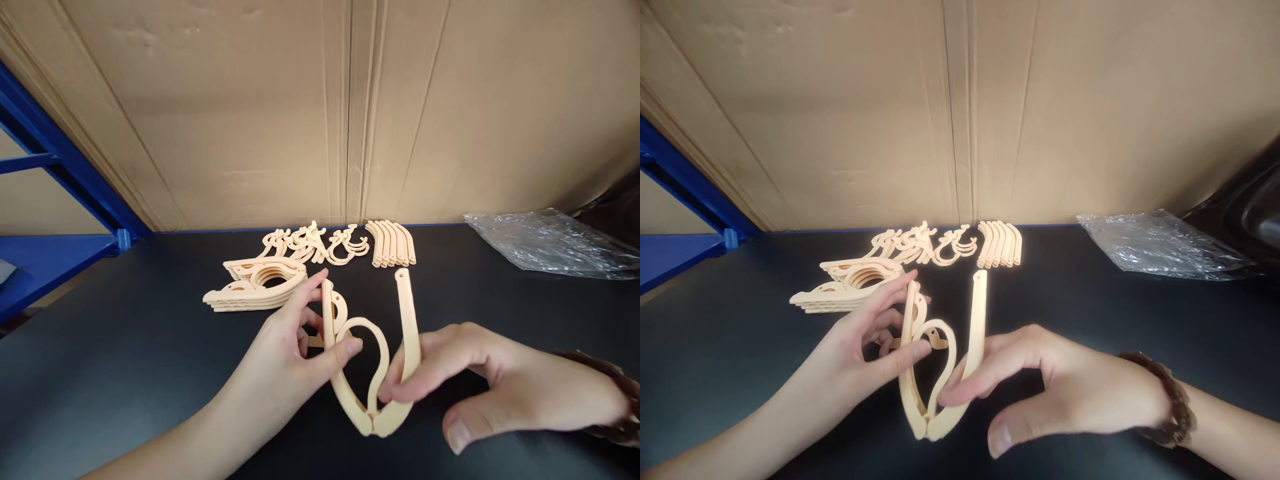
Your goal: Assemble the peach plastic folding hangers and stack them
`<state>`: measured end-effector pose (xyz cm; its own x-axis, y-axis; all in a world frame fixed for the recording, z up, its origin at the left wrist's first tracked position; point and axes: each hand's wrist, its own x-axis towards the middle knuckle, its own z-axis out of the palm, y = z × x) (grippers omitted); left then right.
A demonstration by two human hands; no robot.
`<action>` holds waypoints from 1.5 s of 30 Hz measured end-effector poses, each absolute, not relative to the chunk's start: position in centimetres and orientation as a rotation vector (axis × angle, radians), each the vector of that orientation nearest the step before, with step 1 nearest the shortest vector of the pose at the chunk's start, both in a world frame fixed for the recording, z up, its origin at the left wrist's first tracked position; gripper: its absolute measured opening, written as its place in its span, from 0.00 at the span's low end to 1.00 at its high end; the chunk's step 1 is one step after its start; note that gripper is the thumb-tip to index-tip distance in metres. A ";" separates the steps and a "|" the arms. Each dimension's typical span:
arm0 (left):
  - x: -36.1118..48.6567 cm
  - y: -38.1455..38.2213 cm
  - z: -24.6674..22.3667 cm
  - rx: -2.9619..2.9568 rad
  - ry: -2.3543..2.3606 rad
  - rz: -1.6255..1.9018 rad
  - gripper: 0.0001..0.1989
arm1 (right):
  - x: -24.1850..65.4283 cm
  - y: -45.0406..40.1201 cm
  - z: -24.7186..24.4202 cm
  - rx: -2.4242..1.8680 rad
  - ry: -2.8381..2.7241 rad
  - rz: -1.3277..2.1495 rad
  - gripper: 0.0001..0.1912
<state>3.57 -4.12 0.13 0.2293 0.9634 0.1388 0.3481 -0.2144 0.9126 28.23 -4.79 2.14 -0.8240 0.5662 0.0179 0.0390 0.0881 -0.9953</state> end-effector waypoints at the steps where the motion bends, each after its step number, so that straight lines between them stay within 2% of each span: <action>1: 3.5 -4.2 -0.2 1.798 1.220 0.991 0.37 | 28.0 -5.1 2.5 -0.549 -2.024 1.747 0.26; 4: 3.1 -4.4 -0.6 2.030 1.180 0.946 0.36 | 27.2 -6.1 3.1 -0.497 -2.221 1.480 0.23; 8: 2.4 -4.3 -0.7 2.348 1.135 0.887 0.29 | 27.0 -6.6 2.6 -0.638 -2.581 0.905 0.18; 11: 2.2 -4.3 -1.0 2.469 1.080 0.863 0.26 | 27.4 -6.1 1.5 -0.787 -2.616 0.614 0.17; 14: 2.3 -4.3 -1.2 2.565 1.042 0.887 0.24 | 27.7 -5.4 0.4 -0.792 -2.671 0.384 0.21; 17: 2.4 -4.3 -1.1 2.700 1.049 0.910 0.21 | 27.8 -5.3 -0.2 -0.784 -2.754 0.274 0.23; 22: 2.5 -4.0 -0.5 2.889 1.013 0.891 0.18 | 27.9 -5.6 -0.1 -0.817 -2.703 0.217 0.19; 28: 2.2 -3.4 -0.7 2.799 1.047 0.864 0.18 | 28.5 -4.1 -0.3 -0.866 -2.643 -0.145 0.12; 32: 2.0 -3.0 -0.8 2.696 1.041 0.865 0.15 | 29.4 -3.0 -0.3 -0.953 -2.650 -0.175 0.13; 36: 1.9 -2.7 -0.9 2.705 1.003 0.894 0.11 | 30.2 -2.4 -0.4 -1.064 -2.554 0.114 0.14; 39: 1.6 -2.4 -1.3 2.802 0.983 0.867 0.13 | 30.3 -2.3 -0.6 -1.109 -2.509 0.271 0.12; 42: 1.3 -2.4 -1.8 2.914 0.980 0.822 0.17 | 30.3 -2.5 -0.9 -1.153 -2.475 0.257 0.08; 45: 1.1 -2.5 -2.1 2.989 1.042 0.773 0.21 | 30.2 -2.7 -1.0 -1.148 -2.457 0.376 0.09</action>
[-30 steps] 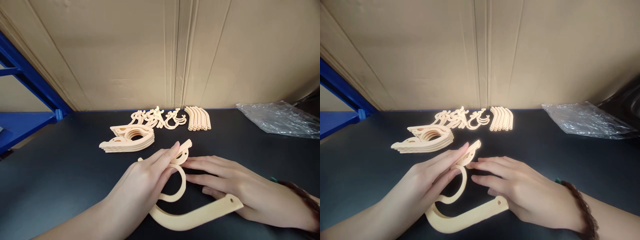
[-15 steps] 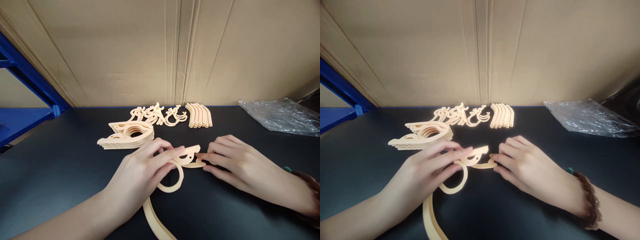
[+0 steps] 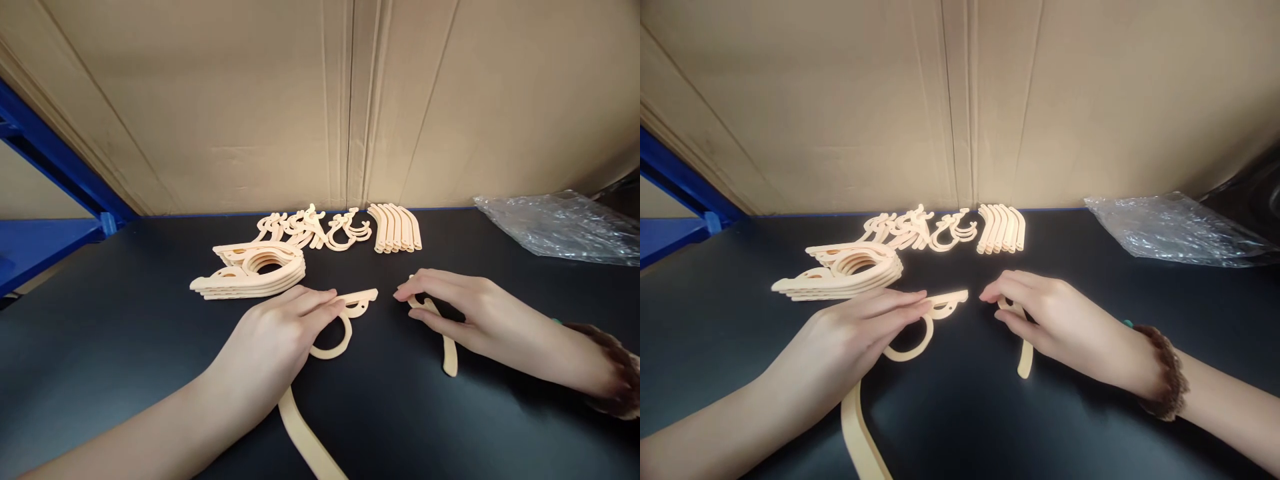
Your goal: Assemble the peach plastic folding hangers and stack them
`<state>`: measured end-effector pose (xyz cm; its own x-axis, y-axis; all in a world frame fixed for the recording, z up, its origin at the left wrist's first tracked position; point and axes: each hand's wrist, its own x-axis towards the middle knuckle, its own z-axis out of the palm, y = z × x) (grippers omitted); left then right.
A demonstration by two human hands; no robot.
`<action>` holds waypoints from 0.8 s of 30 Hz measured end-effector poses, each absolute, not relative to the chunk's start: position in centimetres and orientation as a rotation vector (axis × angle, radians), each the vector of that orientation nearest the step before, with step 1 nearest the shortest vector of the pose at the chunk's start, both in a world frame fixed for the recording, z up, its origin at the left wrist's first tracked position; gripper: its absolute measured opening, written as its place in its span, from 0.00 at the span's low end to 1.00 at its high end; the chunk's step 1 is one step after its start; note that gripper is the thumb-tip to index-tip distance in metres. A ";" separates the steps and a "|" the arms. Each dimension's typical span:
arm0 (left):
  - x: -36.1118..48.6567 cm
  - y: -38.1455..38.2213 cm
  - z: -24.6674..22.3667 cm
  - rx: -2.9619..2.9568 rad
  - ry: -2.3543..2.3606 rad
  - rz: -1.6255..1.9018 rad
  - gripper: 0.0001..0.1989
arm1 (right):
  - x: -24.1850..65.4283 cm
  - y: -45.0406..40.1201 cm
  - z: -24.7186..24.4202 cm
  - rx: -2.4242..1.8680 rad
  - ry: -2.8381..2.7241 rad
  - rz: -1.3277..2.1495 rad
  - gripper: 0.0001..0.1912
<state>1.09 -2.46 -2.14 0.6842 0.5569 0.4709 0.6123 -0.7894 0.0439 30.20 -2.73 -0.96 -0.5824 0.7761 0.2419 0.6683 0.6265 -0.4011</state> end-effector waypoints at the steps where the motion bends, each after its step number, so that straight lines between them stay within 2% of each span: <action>1: 1.1 -2.5 -2.1 -2.750 -0.967 -0.695 0.22 | 30.2 -2.8 -1.0 -1.122 -2.456 0.443 0.10; 4: 1.2 -2.7 -1.8 -2.675 -0.953 -0.637 0.24 | 30.0 -2.7 -0.9 -1.041 -2.435 0.470 0.14; 9: 1.5 -3.1 -1.0 -2.678 -0.975 -0.566 0.19 | 30.3 -2.2 -1.1 -1.185 -2.351 -0.110 0.08; 12: 1.8 -3.2 -0.6 -2.691 -0.986 -0.622 0.17 | 30.6 -1.9 -1.2 -1.334 -2.386 -0.357 0.12; 14: 2.0 -3.3 -0.1 -2.744 -0.955 -0.710 0.14 | 30.6 -1.8 -1.2 -1.334 -2.431 -0.392 0.14; 17: 2.2 -3.6 0.7 -3.119 -0.763 -0.779 0.11 | 30.6 -1.8 -1.2 -1.227 -2.485 -0.244 0.12; 21: 2.3 -4.0 0.7 -3.475 -0.653 -0.570 0.23 | 30.2 -2.2 -0.9 -1.065 -2.503 0.119 0.06; 24: 2.3 -4.0 0.1 -3.417 -0.727 -0.512 0.26 | 29.8 -2.5 -0.6 -1.018 -2.468 0.484 0.08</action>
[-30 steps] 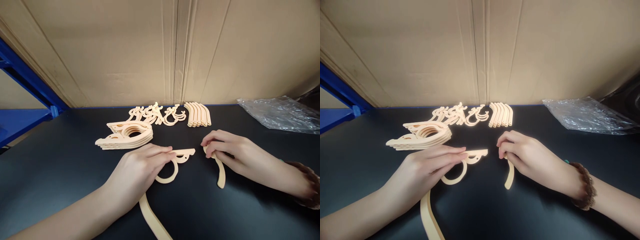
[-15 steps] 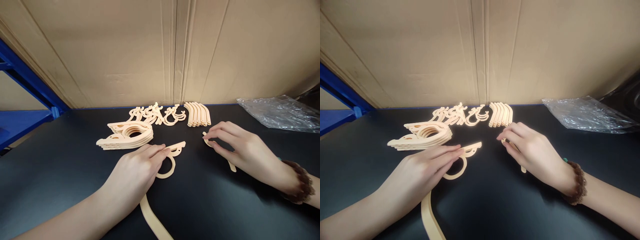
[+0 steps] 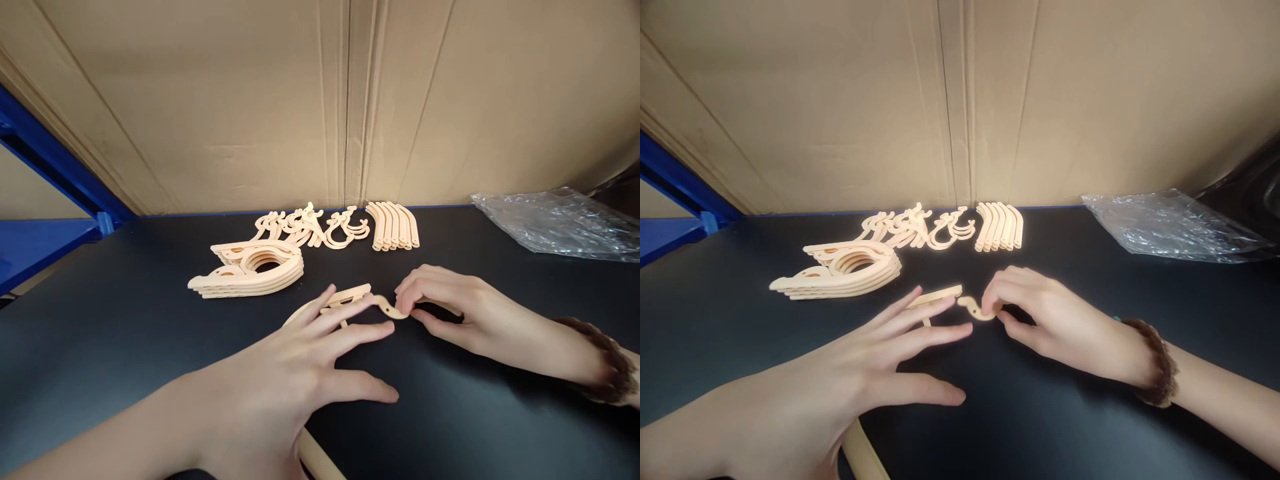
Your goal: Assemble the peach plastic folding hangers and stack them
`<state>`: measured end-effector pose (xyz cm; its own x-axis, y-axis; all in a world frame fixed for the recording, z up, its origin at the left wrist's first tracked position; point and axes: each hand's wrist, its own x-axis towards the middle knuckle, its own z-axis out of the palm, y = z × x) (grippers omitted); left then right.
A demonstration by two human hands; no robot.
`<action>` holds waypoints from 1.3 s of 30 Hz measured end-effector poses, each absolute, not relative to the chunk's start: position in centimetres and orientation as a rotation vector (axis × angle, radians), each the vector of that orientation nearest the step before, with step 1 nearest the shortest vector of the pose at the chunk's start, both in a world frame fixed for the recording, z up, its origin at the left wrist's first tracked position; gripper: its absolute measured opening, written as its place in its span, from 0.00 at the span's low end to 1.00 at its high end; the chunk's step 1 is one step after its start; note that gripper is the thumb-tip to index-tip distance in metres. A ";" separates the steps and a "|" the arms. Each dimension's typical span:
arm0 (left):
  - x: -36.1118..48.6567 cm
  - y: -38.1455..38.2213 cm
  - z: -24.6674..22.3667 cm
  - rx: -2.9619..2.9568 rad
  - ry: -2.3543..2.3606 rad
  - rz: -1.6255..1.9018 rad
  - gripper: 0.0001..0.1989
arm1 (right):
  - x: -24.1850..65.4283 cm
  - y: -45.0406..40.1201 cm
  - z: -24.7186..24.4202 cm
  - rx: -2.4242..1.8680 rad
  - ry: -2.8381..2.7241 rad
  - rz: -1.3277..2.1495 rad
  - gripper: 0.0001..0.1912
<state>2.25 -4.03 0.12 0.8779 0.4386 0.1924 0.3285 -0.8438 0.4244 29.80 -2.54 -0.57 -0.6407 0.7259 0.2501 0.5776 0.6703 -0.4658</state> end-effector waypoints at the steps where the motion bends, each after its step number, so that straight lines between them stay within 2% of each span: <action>1: 2.2 -3.9 0.0 2.678 0.589 0.396 0.28 | 29.7 -2.6 -0.5 -1.017 -2.449 0.587 0.09; 5: 2.0 -3.4 0.3 2.674 0.565 0.304 0.38 | 29.4 -2.8 -0.4 -1.026 -2.379 0.747 0.08; 7: 1.9 -3.1 0.3 2.668 0.553 0.300 0.31 | 29.4 -2.8 -0.5 -1.024 -2.381 0.697 0.04; 10: 2.0 -2.9 0.3 2.665 0.562 0.358 0.16 | 29.5 -2.9 -0.7 -1.009 -2.437 0.532 0.09; 15: 2.4 -2.7 0.0 2.651 0.638 0.422 0.02 | 29.1 -3.3 -0.6 -1.016 -2.470 0.440 0.02; 24: 2.5 -3.0 -1.1 2.941 0.652 0.544 0.08 | 28.5 -4.3 0.2 -1.189 -2.255 0.891 0.10; 30: 2.7 -3.1 -1.0 2.895 0.671 0.653 0.10 | 28.4 -4.7 0.0 -1.175 -2.295 0.839 0.09; 35: 2.9 -3.3 -0.9 2.863 0.680 0.610 0.09 | 28.3 -4.5 -0.1 -1.139 -2.384 0.754 0.13; 39: 2.9 -3.3 -0.8 2.849 0.706 0.583 0.10 | 28.2 -4.6 -0.2 -1.097 -2.390 0.721 0.12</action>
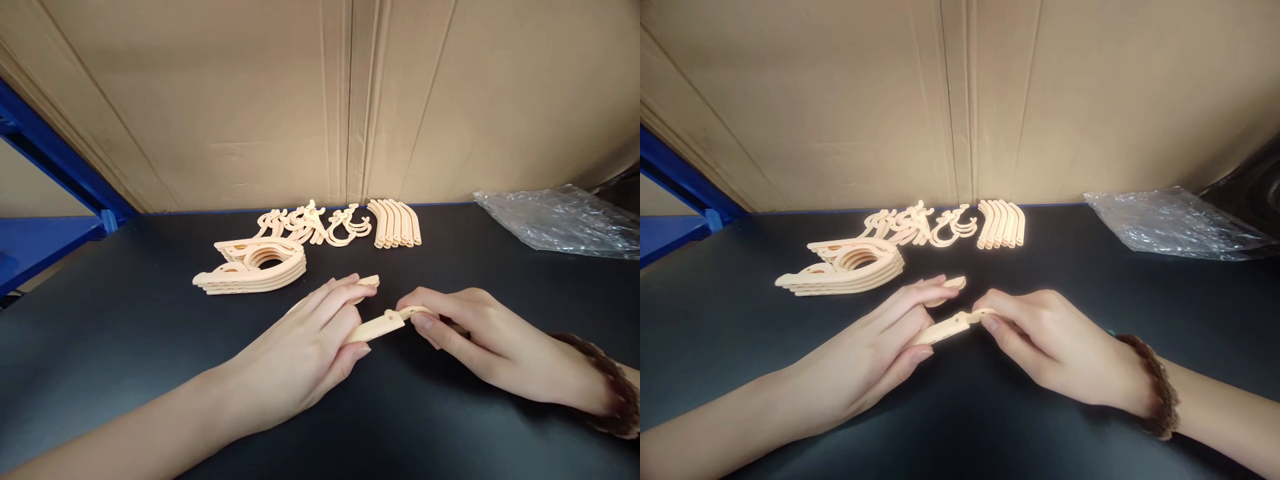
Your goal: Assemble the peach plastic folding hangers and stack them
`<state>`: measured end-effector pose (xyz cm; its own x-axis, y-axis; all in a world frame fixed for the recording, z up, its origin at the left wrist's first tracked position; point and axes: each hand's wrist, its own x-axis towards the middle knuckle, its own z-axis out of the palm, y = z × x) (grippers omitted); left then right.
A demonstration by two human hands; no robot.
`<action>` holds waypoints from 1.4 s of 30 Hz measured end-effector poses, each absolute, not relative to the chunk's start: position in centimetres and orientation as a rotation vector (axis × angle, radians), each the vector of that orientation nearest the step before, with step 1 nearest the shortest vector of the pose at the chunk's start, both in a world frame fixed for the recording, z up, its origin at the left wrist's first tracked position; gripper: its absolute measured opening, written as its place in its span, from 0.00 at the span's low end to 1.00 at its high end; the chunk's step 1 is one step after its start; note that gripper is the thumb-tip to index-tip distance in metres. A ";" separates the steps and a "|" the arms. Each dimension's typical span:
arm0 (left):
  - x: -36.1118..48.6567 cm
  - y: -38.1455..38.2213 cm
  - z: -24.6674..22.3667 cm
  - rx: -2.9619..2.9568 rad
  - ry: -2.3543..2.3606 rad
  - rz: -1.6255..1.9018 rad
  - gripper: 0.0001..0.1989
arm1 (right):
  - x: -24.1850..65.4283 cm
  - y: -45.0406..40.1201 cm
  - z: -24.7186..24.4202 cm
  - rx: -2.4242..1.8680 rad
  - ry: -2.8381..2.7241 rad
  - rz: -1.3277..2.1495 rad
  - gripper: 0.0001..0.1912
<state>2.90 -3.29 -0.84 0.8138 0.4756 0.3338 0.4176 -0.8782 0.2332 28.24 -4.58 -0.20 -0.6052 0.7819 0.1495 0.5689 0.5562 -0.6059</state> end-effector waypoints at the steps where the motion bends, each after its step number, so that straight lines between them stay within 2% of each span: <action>1: 2.9 -3.3 -0.8 2.850 0.706 0.572 0.11 | 28.2 -4.6 -0.2 -1.080 -2.393 0.692 0.11; 7: 2.7 -3.3 -1.0 2.858 0.682 0.519 0.12 | 28.3 -4.8 -0.2 -1.039 -2.348 0.533 0.09; 19: 2.8 -3.5 -0.7 2.868 0.736 0.520 0.10 | 28.6 -4.7 -0.7 -0.897 -2.373 0.533 0.07; 27: 2.5 -3.2 -1.0 2.871 0.703 0.515 0.10 | 28.7 -4.5 -0.8 -0.956 -2.405 0.665 0.10; 32: 2.6 -3.2 -1.0 2.873 0.680 0.515 0.11 | 28.5 -4.6 -0.5 -0.968 -2.368 0.751 0.15; 42: 2.5 -3.1 -1.0 2.855 0.657 0.498 0.10 | 28.7 -4.7 -0.5 -0.945 -2.497 0.555 0.19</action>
